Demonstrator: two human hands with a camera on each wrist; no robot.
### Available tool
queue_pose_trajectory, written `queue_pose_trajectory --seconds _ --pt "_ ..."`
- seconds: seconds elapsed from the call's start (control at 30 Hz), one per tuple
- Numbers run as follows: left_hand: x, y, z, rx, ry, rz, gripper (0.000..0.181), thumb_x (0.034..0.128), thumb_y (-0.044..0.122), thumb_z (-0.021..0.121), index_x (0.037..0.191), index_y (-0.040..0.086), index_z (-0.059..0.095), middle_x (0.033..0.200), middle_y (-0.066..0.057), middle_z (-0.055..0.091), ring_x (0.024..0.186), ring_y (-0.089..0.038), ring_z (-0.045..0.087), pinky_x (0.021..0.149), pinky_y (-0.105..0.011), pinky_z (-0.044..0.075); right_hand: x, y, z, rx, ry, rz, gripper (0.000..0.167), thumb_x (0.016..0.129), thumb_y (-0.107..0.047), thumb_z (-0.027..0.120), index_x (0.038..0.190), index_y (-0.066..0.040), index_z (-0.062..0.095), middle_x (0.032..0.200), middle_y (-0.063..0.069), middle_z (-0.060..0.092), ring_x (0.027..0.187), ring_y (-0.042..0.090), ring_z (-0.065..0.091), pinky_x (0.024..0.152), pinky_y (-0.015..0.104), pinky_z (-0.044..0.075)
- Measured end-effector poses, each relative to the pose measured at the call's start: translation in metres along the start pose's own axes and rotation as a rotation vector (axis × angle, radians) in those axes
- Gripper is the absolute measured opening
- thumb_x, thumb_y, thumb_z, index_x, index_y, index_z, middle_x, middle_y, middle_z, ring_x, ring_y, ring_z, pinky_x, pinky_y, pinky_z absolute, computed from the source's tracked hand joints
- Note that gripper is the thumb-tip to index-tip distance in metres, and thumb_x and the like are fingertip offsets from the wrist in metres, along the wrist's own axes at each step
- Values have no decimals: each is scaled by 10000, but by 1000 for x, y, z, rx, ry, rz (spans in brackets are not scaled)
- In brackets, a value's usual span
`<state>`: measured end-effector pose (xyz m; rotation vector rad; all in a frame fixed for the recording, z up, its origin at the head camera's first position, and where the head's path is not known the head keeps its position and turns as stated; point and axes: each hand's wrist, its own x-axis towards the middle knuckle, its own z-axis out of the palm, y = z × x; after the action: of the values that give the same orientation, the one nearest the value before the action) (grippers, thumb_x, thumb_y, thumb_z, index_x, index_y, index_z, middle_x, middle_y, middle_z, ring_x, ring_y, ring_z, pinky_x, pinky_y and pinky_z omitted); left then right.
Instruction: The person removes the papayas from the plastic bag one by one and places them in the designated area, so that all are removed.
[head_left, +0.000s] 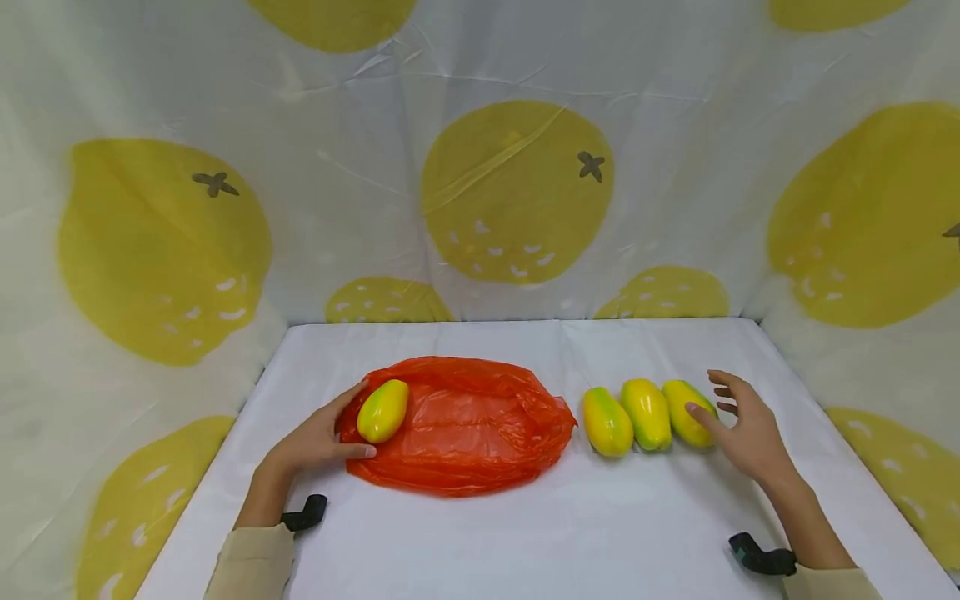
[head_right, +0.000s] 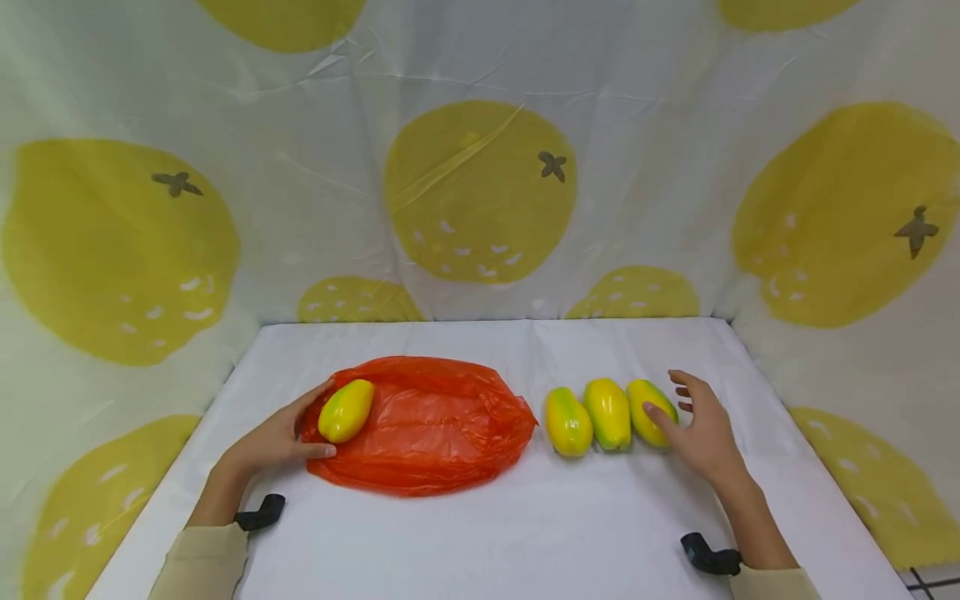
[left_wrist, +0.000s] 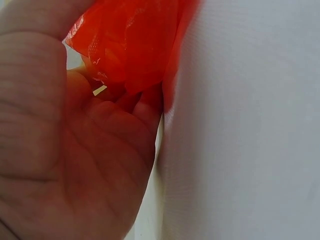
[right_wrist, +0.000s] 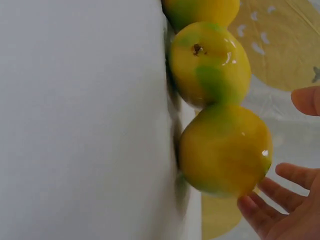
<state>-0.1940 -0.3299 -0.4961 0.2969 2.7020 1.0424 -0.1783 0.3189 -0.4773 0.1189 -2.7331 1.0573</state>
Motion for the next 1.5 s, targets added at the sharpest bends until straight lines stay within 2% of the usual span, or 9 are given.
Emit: queue_pose_trajectory --seconds 0.1,0.23,0.4,0.67,1.03,1.23,1.5 --pt "1 1 2 -1 0 -8 1150 761 512 871 1659 294 186 1693 -136 277 1524 -447 272 1131 -736 342 5 -9 1 17 6 -11 731 995 -362 680 1550 -10 361 1505 287 444 1284 508 471 1005 717 436" --pt "-6 -2 1 -4 0 -31 1153 757 496 877 1658 292 188 1689 -144 280 1522 -454 267 1122 -740 350 11 -22 15 33 -3 -41 709 981 -342 699 1537 -23 395 1504 272 455 1288 497 483 1023 711 442" --pt "-7 -3 0 7 -1 -3 1139 776 513 858 1661 282 179 1692 -148 272 1520 -459 269 1125 -743 342 17 -34 31 30 11 -73 669 964 -310 710 1508 -31 438 1487 249 483 1272 473 511 1042 688 453" --pt "-7 -4 1 7 -7 -22 1159 754 516 873 1659 283 188 1689 -154 276 1519 -465 267 1121 -753 337 22 -62 50 85 -46 -106 650 960 -305 718 1504 -63 456 1516 188 489 1330 448 491 1101 661 426" --pt "-5 -4 4 -8 -17 -18 1159 755 488 881 1659 259 193 1687 -161 280 1522 -468 262 1119 -738 355 21 -96 64 157 -127 -78 667 950 -384 721 1513 -145 455 1536 117 488 1379 403 483 1128 626 435" --pt "-2 -4 5 -5 -24 -19 1168 754 498 879 1661 252 185 1688 -165 275 1521 -471 261 1119 -742 350 24 -110 76 226 -161 -111 667 946 -406 722 1503 -145 467 1513 90 516 1364 383 503 1131 626 433" --pt "3 0 3 -3 -7 6 1156 767 502 869 1661 243 185 1696 -149 267 1531 -454 258 1145 -738 314 35 -133 89 321 -176 -177 613 931 -350 749 1462 -158 512 1447 47 579 1294 272 579 1112 557 487"
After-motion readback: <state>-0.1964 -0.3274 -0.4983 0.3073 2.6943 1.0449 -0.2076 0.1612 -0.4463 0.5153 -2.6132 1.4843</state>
